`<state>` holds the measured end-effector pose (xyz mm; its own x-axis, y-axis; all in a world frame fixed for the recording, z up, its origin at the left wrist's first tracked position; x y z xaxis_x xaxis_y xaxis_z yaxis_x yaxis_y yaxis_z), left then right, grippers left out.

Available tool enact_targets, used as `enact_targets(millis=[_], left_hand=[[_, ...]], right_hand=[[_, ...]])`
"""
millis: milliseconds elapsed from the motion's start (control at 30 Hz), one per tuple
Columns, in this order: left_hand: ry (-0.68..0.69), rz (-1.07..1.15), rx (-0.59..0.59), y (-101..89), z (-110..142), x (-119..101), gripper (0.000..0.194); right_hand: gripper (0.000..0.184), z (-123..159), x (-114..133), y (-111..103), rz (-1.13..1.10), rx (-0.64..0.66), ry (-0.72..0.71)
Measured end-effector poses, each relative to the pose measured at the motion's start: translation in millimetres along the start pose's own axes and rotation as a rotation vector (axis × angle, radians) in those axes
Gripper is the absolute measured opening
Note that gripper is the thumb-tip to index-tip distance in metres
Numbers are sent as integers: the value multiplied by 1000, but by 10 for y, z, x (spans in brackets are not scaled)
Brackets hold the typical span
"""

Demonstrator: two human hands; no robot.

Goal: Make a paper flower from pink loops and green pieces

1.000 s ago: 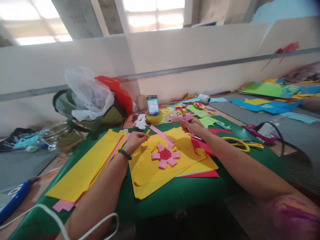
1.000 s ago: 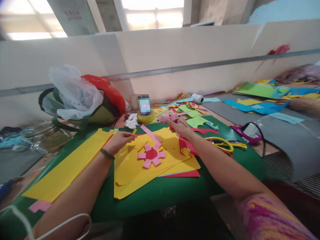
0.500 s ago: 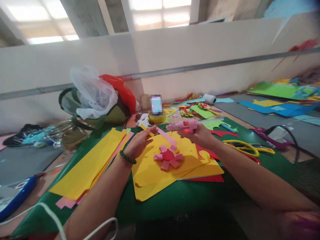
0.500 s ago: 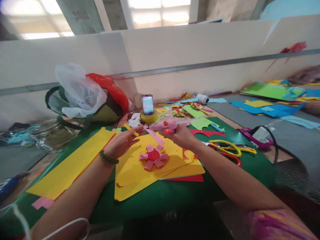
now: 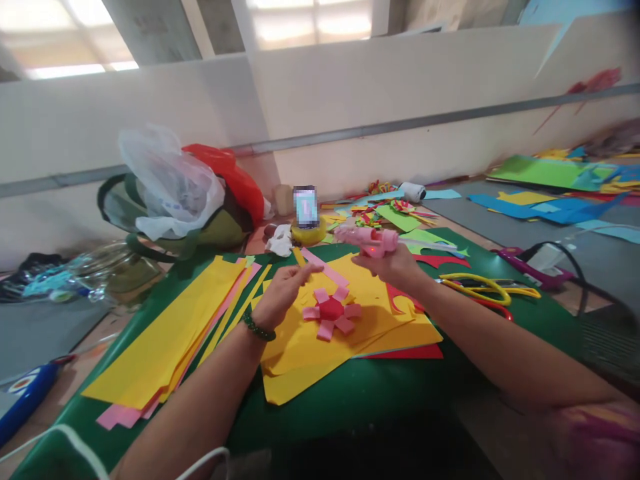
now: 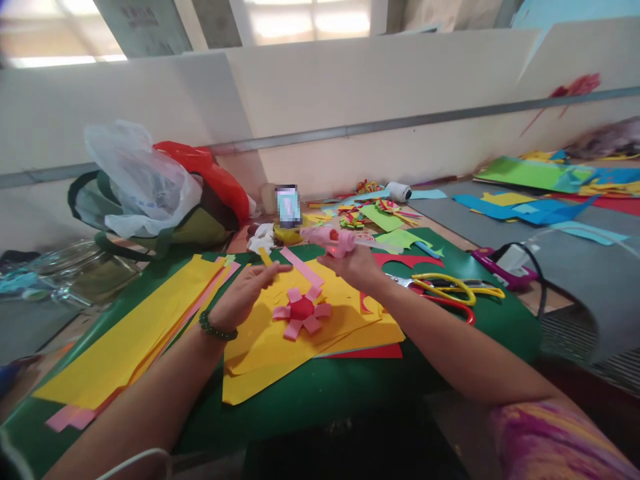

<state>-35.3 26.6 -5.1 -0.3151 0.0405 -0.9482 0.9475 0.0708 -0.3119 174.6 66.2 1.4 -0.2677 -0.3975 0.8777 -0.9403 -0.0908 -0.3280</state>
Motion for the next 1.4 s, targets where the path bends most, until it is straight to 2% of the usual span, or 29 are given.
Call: enact_targets(millis=[67,133,200,300,400,500,633,700,833,1033,1200,1400], left_hand=[[-26,19,179,113,49,-21,39],[-75,32,301,230,107,-31,39],[-107,24,355,318,156,-44,40],[-142,21,387,374,187,-55,41],[-189,97,379,361,170,-26,39],[-276,226,365,332,142,33,37],[-339,271,352,327,136,52,29],[-350,232,331,337,143,34,23],[-374,222,215,348,140,14,16],[-358,435,127,335,81,73,15],[-348,613,123,344,90,77,11],[-359,680,141,373,128,41,16]], right_hand=[[31,-1,45,21,-134,-14,136],[40,30,112,78,-205,22,193],[43,73,158,148,-226,61,227],[32,112,158,226,-231,80,223],[26,106,111,241,-228,33,183],[29,91,79,231,-242,-28,153],[26,102,93,246,-277,-36,107],[21,117,106,260,-272,-30,103],[18,149,125,276,-244,-28,132],[26,186,178,294,-315,-33,150],[27,184,157,303,-289,-10,221],[24,172,134,285,-244,24,168]])
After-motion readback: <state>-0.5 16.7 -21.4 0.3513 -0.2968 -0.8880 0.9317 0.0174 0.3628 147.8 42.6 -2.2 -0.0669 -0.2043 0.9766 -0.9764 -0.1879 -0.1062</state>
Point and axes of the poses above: each hand's wrist, its own z-axis away from the middle knuckle, its own y-axis out of the palm, x = y × z, the point moved 2 cm from there along -z, towards the middle knuckle, and after that the axes turned 3 degrees about -x, right-handed, at the moved point
